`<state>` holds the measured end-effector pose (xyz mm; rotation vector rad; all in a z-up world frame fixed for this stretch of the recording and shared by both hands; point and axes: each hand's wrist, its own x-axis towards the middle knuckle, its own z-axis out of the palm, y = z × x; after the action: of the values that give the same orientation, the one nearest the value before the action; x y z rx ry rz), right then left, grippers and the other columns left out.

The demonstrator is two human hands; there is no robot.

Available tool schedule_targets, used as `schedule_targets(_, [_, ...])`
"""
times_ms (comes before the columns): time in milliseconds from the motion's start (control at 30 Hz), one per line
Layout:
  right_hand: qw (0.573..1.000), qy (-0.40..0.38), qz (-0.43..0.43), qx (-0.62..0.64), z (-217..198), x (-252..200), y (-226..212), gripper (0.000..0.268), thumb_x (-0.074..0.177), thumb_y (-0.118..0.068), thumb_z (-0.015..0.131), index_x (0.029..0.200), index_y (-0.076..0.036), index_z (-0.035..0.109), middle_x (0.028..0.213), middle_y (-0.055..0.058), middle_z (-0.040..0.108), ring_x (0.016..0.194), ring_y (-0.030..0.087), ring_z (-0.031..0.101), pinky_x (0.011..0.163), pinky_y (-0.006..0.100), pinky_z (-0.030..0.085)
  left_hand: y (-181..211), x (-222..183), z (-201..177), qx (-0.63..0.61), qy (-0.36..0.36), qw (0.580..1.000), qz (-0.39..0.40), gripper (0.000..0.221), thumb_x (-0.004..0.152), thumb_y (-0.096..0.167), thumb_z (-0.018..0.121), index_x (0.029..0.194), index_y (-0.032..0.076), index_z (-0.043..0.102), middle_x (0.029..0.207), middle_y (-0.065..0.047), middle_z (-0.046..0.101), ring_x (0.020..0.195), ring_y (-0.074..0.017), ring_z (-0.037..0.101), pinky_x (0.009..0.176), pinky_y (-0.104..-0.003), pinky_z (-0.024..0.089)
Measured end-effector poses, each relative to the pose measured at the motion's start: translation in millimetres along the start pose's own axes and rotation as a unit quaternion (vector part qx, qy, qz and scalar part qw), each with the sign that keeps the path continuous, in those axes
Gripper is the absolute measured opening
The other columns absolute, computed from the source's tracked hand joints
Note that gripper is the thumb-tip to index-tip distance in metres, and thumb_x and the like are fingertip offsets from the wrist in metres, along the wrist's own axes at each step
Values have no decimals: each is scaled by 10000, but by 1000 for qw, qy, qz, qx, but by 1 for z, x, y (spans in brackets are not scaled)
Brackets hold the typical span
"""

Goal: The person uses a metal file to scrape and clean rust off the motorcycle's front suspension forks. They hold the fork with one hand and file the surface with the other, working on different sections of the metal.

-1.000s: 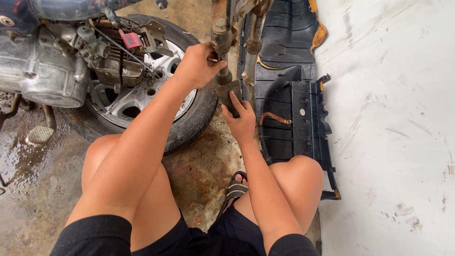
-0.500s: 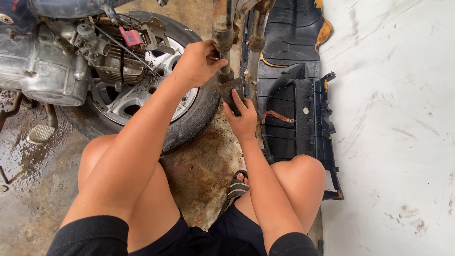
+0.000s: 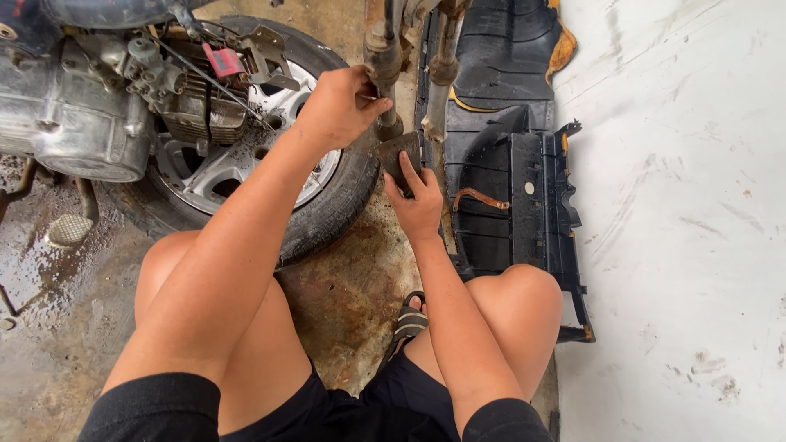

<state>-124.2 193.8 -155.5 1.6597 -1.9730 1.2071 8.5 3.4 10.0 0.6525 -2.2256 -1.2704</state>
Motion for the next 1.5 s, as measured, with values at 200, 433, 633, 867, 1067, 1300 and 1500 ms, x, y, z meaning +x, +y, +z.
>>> schedule_targets(200, [1000,4,11,-8,3,19,-12,596,971,-240,846,1491,-289,560,913,48,474,703,199,461,564,357,482,-4,1,-2,19,3,1000,-2,204,983,160,712,1150,45,686,1007,-103,787,910,-266,746,829,-417,599])
schedule_targets(433, [999,-6,-11,-33,3,14,-7,668,1019,-265,801,1573,-347,437,960,68,534,707,209,493,573,376,488,2,3,-3,12,6,1000,5,271,988,127,693,1220,-9,659,1136,-163,768,1022,-319,741,964,-474,615])
schedule_targets(633, [998,9,-3,-61,0,5,-9,692,994,-259,832,1561,-364,450,954,66,533,702,224,525,559,381,531,-3,1,3,16,7,999,28,251,996,159,703,1200,18,667,1076,-134,778,981,-295,745,892,-455,621])
schedule_targets(867, [997,-3,33,-62,4,6,-19,646,997,-278,821,1547,-325,484,949,75,530,665,218,477,541,365,489,-4,2,0,42,5,999,8,220,999,173,710,1157,25,669,1041,-131,776,949,-310,739,872,-472,613])
schedule_targets(1067, [997,8,37,-73,6,8,-19,690,1005,-285,814,1577,-348,433,935,74,510,621,198,364,517,345,411,-9,7,6,59,25,998,31,251,983,160,734,1153,-5,653,1036,-158,768,910,-324,739,845,-469,627])
schedule_targets(1300, [997,-26,66,-21,-9,4,-21,612,1012,-276,785,1548,-278,491,929,82,513,670,211,454,544,372,442,-12,6,10,58,44,992,100,179,975,135,771,1059,0,689,963,-152,770,876,-318,747,807,-464,645])
schedule_targets(1500, [987,-53,147,32,-32,14,-29,678,995,-315,775,1580,-200,450,804,32,429,660,162,345,572,360,363,-4,18,34,21,84,987,136,194,896,115,861,941,6,707,875,-114,772,779,-255,754,735,-381,624])
